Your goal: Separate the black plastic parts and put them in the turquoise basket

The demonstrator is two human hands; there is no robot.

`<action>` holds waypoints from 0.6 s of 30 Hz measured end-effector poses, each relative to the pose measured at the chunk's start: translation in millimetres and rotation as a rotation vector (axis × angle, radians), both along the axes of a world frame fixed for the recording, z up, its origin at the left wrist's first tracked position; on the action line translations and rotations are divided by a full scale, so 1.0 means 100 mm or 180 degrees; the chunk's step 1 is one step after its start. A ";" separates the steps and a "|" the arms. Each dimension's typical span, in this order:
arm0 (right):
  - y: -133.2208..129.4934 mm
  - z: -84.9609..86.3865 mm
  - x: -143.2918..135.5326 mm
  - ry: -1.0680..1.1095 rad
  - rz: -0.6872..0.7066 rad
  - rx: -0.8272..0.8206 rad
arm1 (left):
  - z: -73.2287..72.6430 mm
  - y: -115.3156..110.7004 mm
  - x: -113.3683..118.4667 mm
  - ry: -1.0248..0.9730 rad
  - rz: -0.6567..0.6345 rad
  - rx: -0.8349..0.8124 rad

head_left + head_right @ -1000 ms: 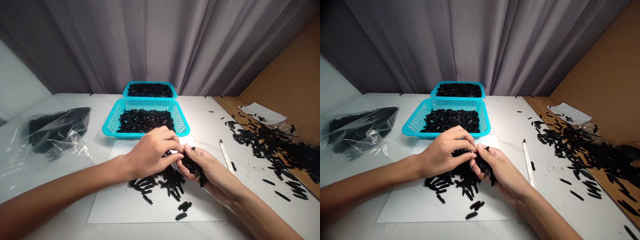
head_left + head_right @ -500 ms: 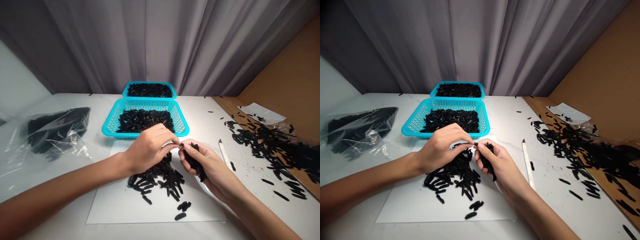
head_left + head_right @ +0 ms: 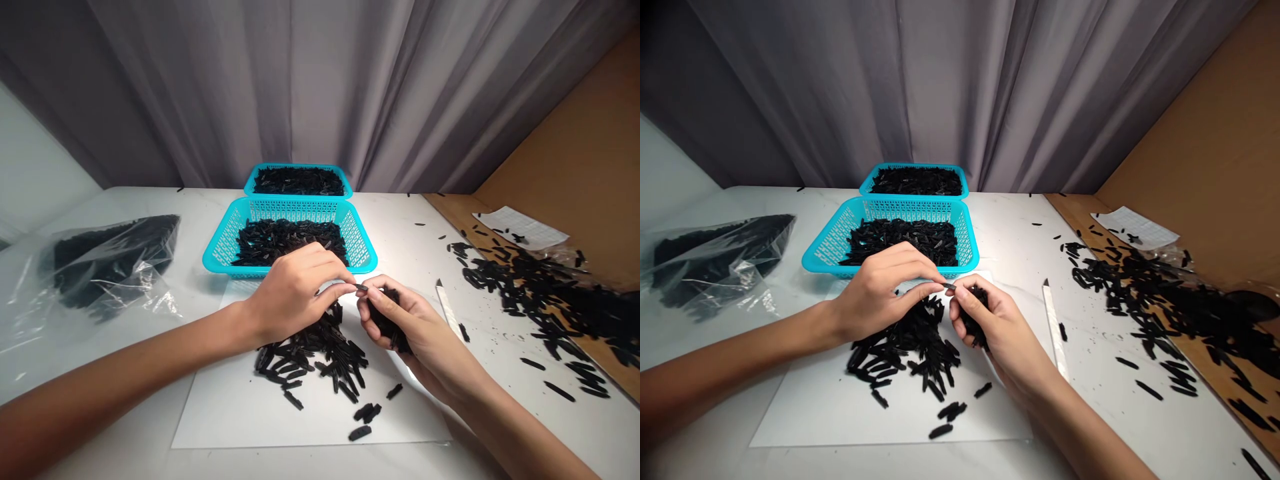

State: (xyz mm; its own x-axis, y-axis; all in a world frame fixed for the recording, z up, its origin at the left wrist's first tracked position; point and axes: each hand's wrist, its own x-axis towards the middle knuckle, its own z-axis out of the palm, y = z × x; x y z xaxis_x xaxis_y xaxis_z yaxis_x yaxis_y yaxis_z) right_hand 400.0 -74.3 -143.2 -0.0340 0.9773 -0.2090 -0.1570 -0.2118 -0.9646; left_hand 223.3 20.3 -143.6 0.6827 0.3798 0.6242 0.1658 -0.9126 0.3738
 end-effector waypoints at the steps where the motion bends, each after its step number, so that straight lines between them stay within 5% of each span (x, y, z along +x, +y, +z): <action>1: 0.00 -0.01 0.00 -0.0056 -0.0022 0.0025 | 0.00 0.00 0.00 -0.0004 0.0017 -0.0015; 15: 0.01 -0.02 0.03 -0.0266 -0.0066 0.0200 | 0.01 -0.07 0.02 0.0116 0.0117 -0.0678; 18: 0.01 -0.03 0.02 -0.0130 -0.0091 0.0119 | 0.02 -0.03 0.02 -0.0012 0.0744 -0.0485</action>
State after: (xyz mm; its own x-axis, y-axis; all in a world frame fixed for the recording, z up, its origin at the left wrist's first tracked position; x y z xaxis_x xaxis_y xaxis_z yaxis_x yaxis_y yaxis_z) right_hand 402.4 -72.9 -145.9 0.0018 0.9849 -0.1730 -0.1230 -0.1714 -0.9775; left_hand 225.2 17.6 -141.2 0.5634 0.6164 0.5501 0.3635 -0.7829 0.5049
